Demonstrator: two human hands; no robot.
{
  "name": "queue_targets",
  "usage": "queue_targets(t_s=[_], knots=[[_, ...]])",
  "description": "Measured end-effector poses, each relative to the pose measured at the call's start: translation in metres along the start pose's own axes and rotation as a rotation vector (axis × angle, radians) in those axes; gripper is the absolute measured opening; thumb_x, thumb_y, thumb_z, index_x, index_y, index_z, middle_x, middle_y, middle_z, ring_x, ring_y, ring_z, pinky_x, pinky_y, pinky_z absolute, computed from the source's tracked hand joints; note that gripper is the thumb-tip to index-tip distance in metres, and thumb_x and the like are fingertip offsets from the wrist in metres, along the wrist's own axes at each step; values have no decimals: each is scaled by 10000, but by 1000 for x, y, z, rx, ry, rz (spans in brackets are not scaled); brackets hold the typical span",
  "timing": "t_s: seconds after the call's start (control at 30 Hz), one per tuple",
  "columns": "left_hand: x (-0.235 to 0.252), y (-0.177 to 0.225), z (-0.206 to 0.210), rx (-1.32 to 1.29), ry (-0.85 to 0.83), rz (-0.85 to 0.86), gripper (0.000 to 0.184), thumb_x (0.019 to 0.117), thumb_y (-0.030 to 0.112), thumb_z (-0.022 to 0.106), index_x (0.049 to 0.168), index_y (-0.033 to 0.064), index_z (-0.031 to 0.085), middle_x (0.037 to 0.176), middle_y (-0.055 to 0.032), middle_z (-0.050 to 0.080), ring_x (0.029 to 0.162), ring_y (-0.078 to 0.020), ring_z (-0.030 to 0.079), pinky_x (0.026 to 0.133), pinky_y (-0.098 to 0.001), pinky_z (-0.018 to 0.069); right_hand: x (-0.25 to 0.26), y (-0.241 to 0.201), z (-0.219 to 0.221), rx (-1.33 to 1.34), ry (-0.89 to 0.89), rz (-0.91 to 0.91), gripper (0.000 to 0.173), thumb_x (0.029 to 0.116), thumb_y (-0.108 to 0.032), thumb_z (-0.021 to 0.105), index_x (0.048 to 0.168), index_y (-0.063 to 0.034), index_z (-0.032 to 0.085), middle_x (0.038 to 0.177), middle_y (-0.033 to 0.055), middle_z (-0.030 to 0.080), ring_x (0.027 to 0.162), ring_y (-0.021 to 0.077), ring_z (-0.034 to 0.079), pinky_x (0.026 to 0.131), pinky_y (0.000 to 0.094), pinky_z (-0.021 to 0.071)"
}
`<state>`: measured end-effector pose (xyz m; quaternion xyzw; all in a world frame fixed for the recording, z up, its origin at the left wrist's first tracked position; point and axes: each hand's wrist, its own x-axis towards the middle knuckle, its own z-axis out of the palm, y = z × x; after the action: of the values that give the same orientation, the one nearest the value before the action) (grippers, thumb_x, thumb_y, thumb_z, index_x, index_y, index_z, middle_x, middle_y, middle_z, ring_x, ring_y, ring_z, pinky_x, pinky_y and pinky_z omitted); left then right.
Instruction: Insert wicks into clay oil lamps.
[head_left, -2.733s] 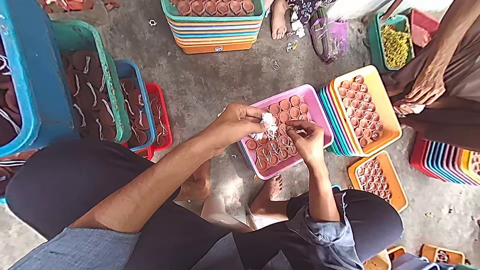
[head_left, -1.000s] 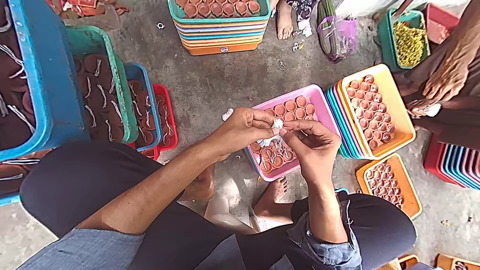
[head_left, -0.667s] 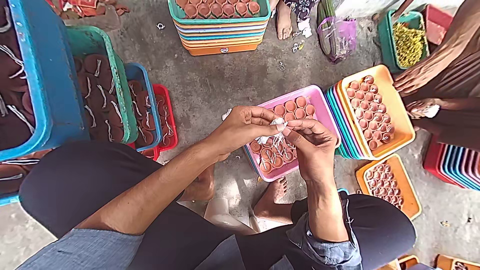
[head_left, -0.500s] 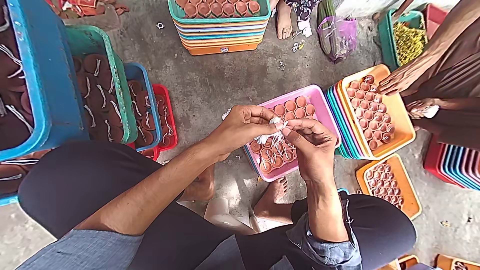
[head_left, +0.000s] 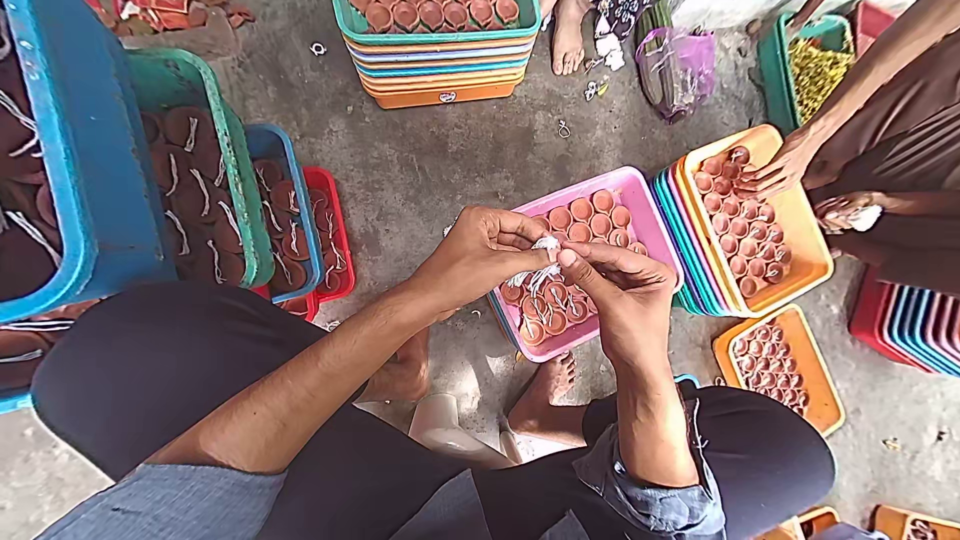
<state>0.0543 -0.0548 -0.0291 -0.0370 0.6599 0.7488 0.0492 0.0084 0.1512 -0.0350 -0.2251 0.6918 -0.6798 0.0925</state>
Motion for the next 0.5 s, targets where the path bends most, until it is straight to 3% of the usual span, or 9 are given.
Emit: queue_targets(t_s=[0.27, 0.5], knots=[[0, -1, -4, -38, -42, -32, 142, 931, 22, 731, 1063, -29, 718, 936, -98, 744, 828, -150, 736, 765, -290, 637, 6, -2, -29, -33, -19, 31, 120, 909, -12, 760, 1028, -27, 775, 996, 60, 754, 853, 125, 713, 774, 273, 614], [2, 13, -21, 41, -12, -11, 157, 932, 15, 722, 1085, -16, 734, 1040, -112, 759, 840, -172, 745, 785, -291, 637, 8, -6, -52, -63, 8, 53, 107, 907, -41, 771, 1015, -46, 768, 894, 27, 740, 750, 97, 691, 704, 247, 607]])
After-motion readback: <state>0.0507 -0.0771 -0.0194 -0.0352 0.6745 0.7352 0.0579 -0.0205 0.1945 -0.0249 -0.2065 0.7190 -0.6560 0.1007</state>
